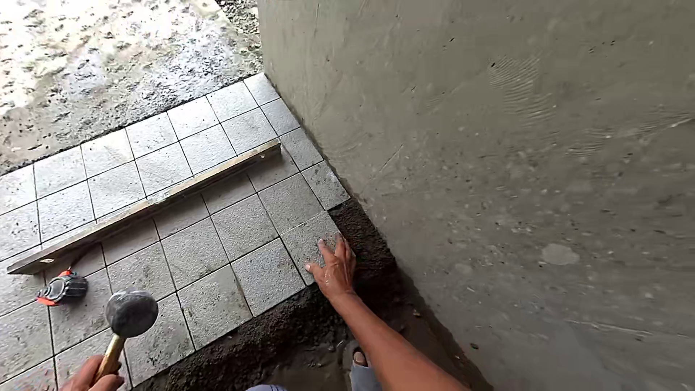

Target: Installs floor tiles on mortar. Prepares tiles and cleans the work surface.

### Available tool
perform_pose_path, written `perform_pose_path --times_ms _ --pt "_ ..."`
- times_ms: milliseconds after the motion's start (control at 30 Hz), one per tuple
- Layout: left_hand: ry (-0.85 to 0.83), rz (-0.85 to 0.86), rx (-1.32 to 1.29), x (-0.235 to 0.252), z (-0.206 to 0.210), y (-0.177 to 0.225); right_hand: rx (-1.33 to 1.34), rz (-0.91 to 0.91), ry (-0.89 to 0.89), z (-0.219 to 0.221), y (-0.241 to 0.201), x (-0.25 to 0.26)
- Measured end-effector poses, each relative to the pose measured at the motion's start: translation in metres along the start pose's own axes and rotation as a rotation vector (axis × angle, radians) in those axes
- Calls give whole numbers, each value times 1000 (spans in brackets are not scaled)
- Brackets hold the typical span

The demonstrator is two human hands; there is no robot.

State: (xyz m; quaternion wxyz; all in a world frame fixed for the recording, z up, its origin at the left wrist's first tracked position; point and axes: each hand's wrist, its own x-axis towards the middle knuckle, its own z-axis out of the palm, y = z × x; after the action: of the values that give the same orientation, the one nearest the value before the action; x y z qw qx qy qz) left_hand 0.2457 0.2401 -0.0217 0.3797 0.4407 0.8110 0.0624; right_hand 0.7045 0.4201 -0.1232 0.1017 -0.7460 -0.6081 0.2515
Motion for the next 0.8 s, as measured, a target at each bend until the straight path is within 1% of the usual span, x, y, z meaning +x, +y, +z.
perform_pose_path --times_ms 67,133,200,267,300,367,467,533,600,667,800 --pt "-68 108 -264 3 38 65 3 25 -30 -2 -3 -2" --pt "-188 151 -468 10 78 138 16 34 -29 -2 -4 -3" --pt "-307 200 -529 23 113 200 36 45 1 0 -4 -4" --pt "-369 266 -481 41 146 242 56 60 25 1 -4 -5" --pt "-376 296 -434 50 162 256 55 60 26 2 -4 -5" --pt "-367 323 -325 65 190 272 40 61 7 3 -3 -6" --pt "-379 281 -162 82 213 275 18 109 -54 -1 -7 -5" --pt "-376 273 -164 82 216 273 -2 120 -56 0 -8 -4" --pt "-360 299 -171 79 215 273 -12 113 -40 3 -7 -2" --pt "-385 288 -127 80 215 271 -12 113 -33 5 -6 -4" --pt "-373 303 -119 75 213 271 -10 56 24 12 0 -5"
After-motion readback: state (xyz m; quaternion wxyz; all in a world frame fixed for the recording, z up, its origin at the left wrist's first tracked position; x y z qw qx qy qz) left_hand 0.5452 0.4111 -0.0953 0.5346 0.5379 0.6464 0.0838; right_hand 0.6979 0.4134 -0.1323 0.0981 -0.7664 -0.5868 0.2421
